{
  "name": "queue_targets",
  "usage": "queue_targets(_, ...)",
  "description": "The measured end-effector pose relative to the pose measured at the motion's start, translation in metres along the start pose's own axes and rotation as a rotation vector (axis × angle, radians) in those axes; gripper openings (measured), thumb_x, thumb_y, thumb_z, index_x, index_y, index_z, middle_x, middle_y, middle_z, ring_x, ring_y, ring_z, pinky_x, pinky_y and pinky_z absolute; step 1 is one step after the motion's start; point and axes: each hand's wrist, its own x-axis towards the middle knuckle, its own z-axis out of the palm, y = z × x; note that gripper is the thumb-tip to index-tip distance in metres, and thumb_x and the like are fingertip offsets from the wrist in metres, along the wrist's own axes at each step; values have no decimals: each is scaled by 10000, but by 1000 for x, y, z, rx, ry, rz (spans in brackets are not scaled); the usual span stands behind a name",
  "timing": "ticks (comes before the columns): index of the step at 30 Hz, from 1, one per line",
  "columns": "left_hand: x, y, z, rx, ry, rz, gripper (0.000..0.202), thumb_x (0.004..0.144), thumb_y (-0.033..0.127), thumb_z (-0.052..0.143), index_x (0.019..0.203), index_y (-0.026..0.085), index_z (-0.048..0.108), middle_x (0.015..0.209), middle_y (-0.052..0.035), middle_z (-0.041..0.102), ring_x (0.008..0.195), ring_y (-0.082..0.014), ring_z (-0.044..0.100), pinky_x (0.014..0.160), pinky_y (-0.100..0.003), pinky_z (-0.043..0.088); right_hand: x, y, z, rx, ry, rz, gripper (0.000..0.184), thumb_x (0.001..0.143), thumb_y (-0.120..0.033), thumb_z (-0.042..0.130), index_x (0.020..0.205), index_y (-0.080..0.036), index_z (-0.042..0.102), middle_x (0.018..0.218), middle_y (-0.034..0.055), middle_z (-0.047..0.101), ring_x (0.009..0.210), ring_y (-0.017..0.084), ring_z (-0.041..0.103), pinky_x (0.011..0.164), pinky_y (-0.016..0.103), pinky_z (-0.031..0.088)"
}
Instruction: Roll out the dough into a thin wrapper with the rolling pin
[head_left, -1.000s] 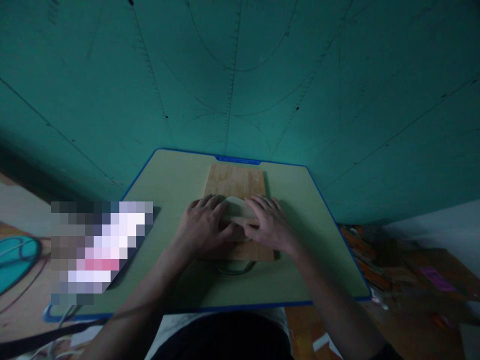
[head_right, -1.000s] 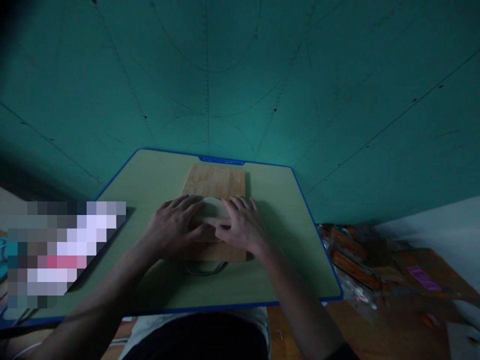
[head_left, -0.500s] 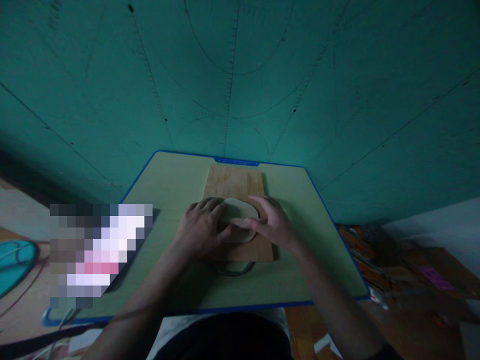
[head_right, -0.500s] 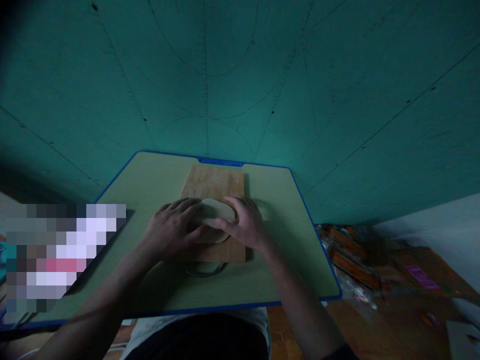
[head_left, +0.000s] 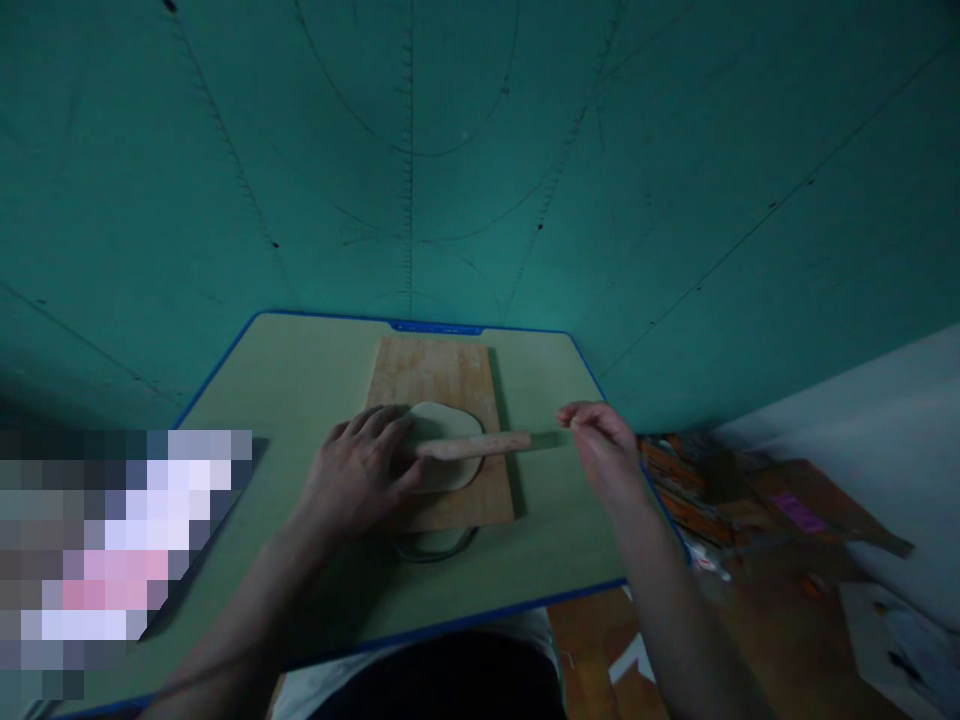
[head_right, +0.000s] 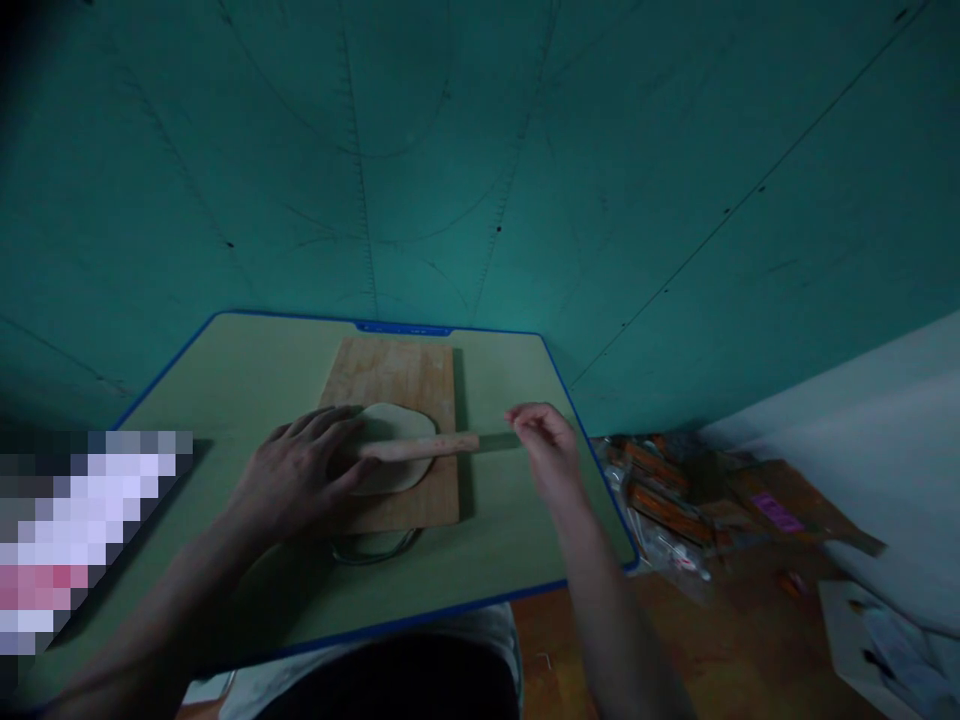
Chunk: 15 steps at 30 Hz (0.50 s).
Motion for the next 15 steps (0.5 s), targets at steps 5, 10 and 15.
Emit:
queue_targets(5, 0, -2, 2, 12, -15, -3, 503, 933, 539, 437, 1237, 202, 654, 1390, -129, 634, 1251, -356, 595, 989, -534, 503, -2, 10, -82, 101, 271, 11, 113, 646, -276, 747, 676, -261, 639, 652, -44, 635, 652, 158, 612, 716, 349, 507)
queue_targets(10, 0, -6, 3, -11, -8, -5, 538, 936, 587, 383, 1217, 215, 650, 1378, -131, 642, 1209, -383, 617, 946, -564, 519, -13, 11, -139, 125, 403, 31, 149, 608, -283, 738, 629, -252, 594, 618, -64, 615, 591, 130, 589, 632, 300, 504)
queue_targets(15, 1, -12, 8, -40, 30, 8, 517, 873, 664, 402, 1162, 312, 647, 1307, -93, 681, 1115, -412, 657, 872, -596, 545, -19, 18, -158, 60, 435, 64, 168, 651, -382, 703, 639, -257, 592, 586, -53, 617, 561, 161, 615, 580, 325, 532)
